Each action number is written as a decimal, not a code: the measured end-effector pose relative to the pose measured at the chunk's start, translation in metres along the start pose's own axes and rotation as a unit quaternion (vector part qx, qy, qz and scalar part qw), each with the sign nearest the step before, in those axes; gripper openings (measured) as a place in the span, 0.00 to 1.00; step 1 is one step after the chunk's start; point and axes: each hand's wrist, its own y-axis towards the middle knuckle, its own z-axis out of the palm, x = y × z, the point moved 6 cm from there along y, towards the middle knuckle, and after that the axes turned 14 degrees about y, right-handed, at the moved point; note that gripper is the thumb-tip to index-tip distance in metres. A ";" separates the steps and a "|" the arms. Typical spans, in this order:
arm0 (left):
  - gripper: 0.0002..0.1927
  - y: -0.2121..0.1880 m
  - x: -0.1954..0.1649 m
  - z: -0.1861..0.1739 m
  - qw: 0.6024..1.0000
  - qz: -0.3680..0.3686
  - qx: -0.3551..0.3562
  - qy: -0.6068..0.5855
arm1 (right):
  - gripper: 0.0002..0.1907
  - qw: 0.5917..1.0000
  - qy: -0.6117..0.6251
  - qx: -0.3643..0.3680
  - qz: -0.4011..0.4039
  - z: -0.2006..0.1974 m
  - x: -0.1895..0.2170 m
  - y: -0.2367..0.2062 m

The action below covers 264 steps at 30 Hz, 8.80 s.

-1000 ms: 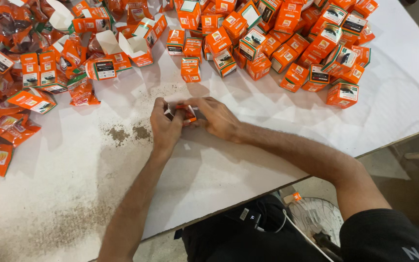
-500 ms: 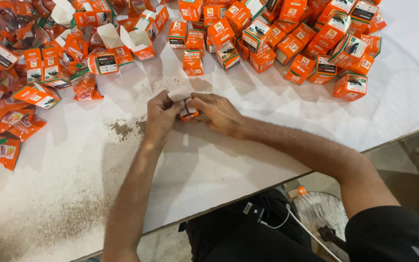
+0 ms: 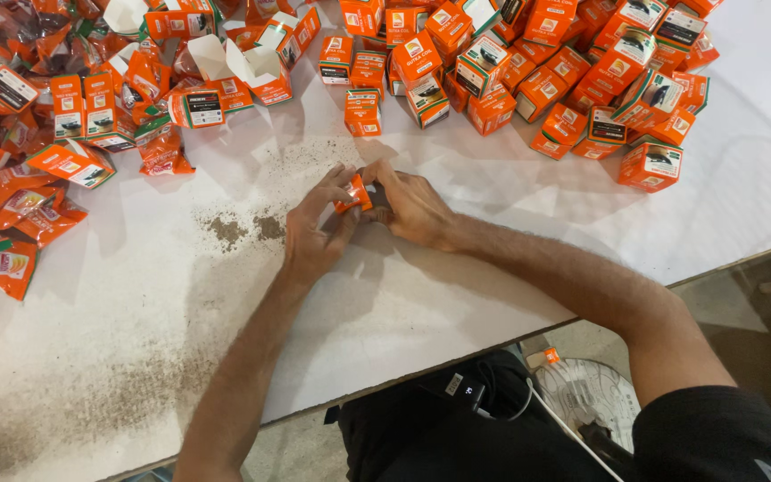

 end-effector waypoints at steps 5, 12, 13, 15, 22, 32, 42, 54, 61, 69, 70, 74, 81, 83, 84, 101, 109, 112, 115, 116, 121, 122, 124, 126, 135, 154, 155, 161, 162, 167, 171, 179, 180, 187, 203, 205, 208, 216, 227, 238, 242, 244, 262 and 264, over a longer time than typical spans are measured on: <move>0.06 0.000 -0.001 0.000 1.000 0.009 0.008 -0.013 | 0.24 0.999 -0.025 0.003 -0.020 -0.002 0.009 0.001; 0.11 0.000 -0.006 -0.008 0.992 0.092 0.047 0.077 | 0.19 0.992 -0.055 0.038 -0.105 0.002 0.010 -0.002; 0.09 0.005 0.002 -0.013 0.993 0.074 0.026 0.090 | 0.21 0.986 -0.079 0.018 -0.147 -0.004 0.015 0.001; 0.06 0.024 0.022 -0.025 0.992 0.037 -0.016 0.119 | 0.25 0.964 -0.125 -0.022 -0.233 -0.019 0.026 0.012; 0.27 0.134 0.079 -0.036 0.913 0.024 -0.098 0.396 | 0.42 0.944 -0.189 -0.177 -0.204 -0.071 0.029 0.031; 0.11 0.029 0.028 -0.009 0.993 0.064 0.095 0.032 | 0.42 0.996 0.083 -0.019 -0.001 -0.007 -0.009 0.011; 0.11 0.046 0.146 -0.153 0.823 -0.169 -0.155 0.520 | 0.39 0.999 0.050 -0.001 0.018 0.007 -0.013 0.015; 0.15 -0.001 0.025 -0.101 0.970 -0.096 -0.218 0.058 | 0.34 0.984 0.162 -0.015 0.075 0.000 -0.013 0.018; 0.21 -0.002 -0.046 -0.019 0.932 0.183 -0.091 0.301 | 0.32 0.991 0.121 -0.021 0.050 -0.005 0.000 0.016; 0.13 0.011 -0.051 -0.024 0.931 0.110 -0.080 0.338 | 0.33 0.995 0.083 -0.023 0.044 -0.005 0.000 0.013; 0.11 0.012 -0.049 -0.024 0.932 0.095 -0.095 0.338 | 0.34 0.997 0.070 -0.026 0.025 -0.005 0.002 0.012; 0.17 0.015 -0.018 -0.014 0.970 -0.084 -0.063 0.218 | 0.36 0.999 0.034 -0.029 -0.021 -0.003 0.003 0.011; 0.13 0.011 0.035 0.012 0.934 -0.300 -0.046 -0.186 | 0.35 0.993 0.101 -0.047 -0.028 0.003 -0.011 0.005; 0.08 0.012 0.040 0.014 0.932 -0.320 -0.038 -0.164 | 0.34 0.997 0.063 -0.038 -0.011 0.004 -0.013 0.003; 0.08 0.012 0.040 0.014 0.934 -0.316 -0.037 -0.161 | 0.33 0.998 0.044 -0.034 -0.003 0.003 -0.014 0.002; 0.08 0.018 0.048 0.006 0.970 -0.218 0.004 -0.109 | 0.21 0.997 -0.030 -0.001 -0.071 0.002 0.015 0.006; 0.19 0.006 -0.013 -0.012 0.986 0.117 0.017 0.116 | 0.23 0.995 0.095 -0.025 0.012 -0.003 0.002 0.006; 0.15 0.006 -0.005 -0.013 0.994 0.055 0.001 0.099 | 0.25 0.997 0.072 -0.024 -0.013 -0.001 0.000 0.006; 0.09 0.005 0.001 -0.011 0.999 0.025 -0.012 0.022 | 0.25 0.998 0.063 -0.022 -0.009 -0.001 -0.002 0.006; 0.08 0.005 0.002 -0.010 0.999 0.030 -0.009 0.038 | 0.26 0.999 0.047 -0.020 -0.001 -0.001 -0.002 0.006; 0.08 0.003 0.002 -0.011 0.994 0.096 0.021 0.054 | 0.21 0.999 0.018 -0.003 -0.038 -0.004 0.010 0.005; 0.08 0.002 0.001 -0.011 0.992 0.099 0.029 0.071 | 0.19 0.998 0.005 0.000 -0.061 -0.003 0.014 0.004; 0.07 -0.001 -0.001 -0.011 0.988 0.105 0.043 0.104 | 0.14 0.997 -0.026 0.015 -0.069 -0.001 0.017 0.002; 0.12 -0.006 -0.005 -0.013 0.980 0.120 0.042 0.155 | 0.08 0.996 -0.062 0.040 -0.043 0.005 0.015 0.003; 0.34 0.026 0.020 -0.057 0.927 -0.038 -0.152 0.341 | 0.34 0.930 -0.235 -0.237 -0.154 -0.061 0.037 0.020; 0.21 0.187 0.164 -0.044 0.835 -0.209 0.003 0.509 | 0.38 0.999 0.041 -0.024 -0.026 0.001 0.000 0.015; 0.23 0.191 0.167 -0.042 0.826 -0.214 0.023 0.521 | 0.39 0.998 0.035 -0.026 -0.049 -0.001 0.002 0.014; 0.17 0.156 0.152 -0.043 0.847 -0.115 0.116 0.505 | 0.36 0.996 0.044 -0.046 -0.060 -0.003 -0.004 0.013; 0.15 0.138 0.141 -0.048 0.856 -0.081 0.113 0.499 | 0.36 0.997 0.050 -0.048 -0.044 -0.004 -0.006 0.014; 0.11 0.054 0.064 -0.078 0.973 -0.068 -0.043 0.217 | 0.35 0.994 0.102 -0.049 -0.011 -0.008 -0.004 0.019; 0.13 -0.002 -0.013 -0.061 0.975 0.052 -0.195 0.093 | 0.32 0.993 0.098 -0.040 0.056 -0.005 -0.005 0.018; 0.19 0.006 -0.040 -0.014 0.910 0.190 -0.077 0.360 | 0.32 0.990 0.128 -0.023 0.061 -0.003 -0.007 0.015; 0.17 0.007 -0.039 -0.015 0.914 0.178 -0.065 0.359 | 0.32 0.992 0.115 -0.026 0.042 -0.004 -0.006 0.015; 0.08 0.013 -0.027 -0.011 0.958 -0.050 -0.086 0.270 | 0.32 0.999 0.038 -0.024 -0.007 -0.003 0.001 0.015; 0.11 0.019 0.026 0.006 0.952 -0.232 0.015 -0.199 | 0.32 0.978 -0.165 -0.024 -0.126 0.008 0.022 -0.001; 0.16 0.011 0.036 0.004 0.898 -0.279 0.063 -0.335 | 0.26 0.977 -0.174 -0.019 -0.123 0.010 0.022 -0.002; 0.11 0.008 0.057 -0.002 0.863 -0.331 0.080 -0.374 | 0.22 0.977 -0.175 -0.016 -0.118 0.012 0.023 0.000; 0.08 0.019 0.048 0.003 0.967 -0.213 0.027 -0.134 | 0.23 0.995 -0.055 -0.035 -0.081 0.006 0.024 0.003; 0.16 0.006 -0.011 -0.017 0.988 0.037 0.007 0.147 | 0.32 0.999 0.025 -0.037 -0.028 0.005 0.007 0.000; 0.11 0.001 -0.018 -0.019 0.984 0.080 -0.018 0.157 | 0.29 1.000 0.009 -0.010 0.008 0.007 0.001 0.002; 0.08 0.000 -0.017 -0.019 0.981 0.111 -0.030 0.155 | 0.30 1.000 0.014 -0.003 -0.017 0.006 0.006 0.001; 0.08 -0.002 -0.015 -0.020 0.979 0.116 -0.035 0.162 | 0.29 1.000 0.002 0.002 -0.024 0.006 0.008 0.001; 0.08 -0.013 -0.029 -0.018 0.954 0.171 0.002 0.247 | 0.41 0.999 0.002 0.010 -0.043 0.011 0.006 0.000; 0.09 -0.017 -0.030 -0.015 0.958 0.151 0.022 0.241 | 0.42 0.999 0.012 0.012 -0.041 0.011 0.008 0.000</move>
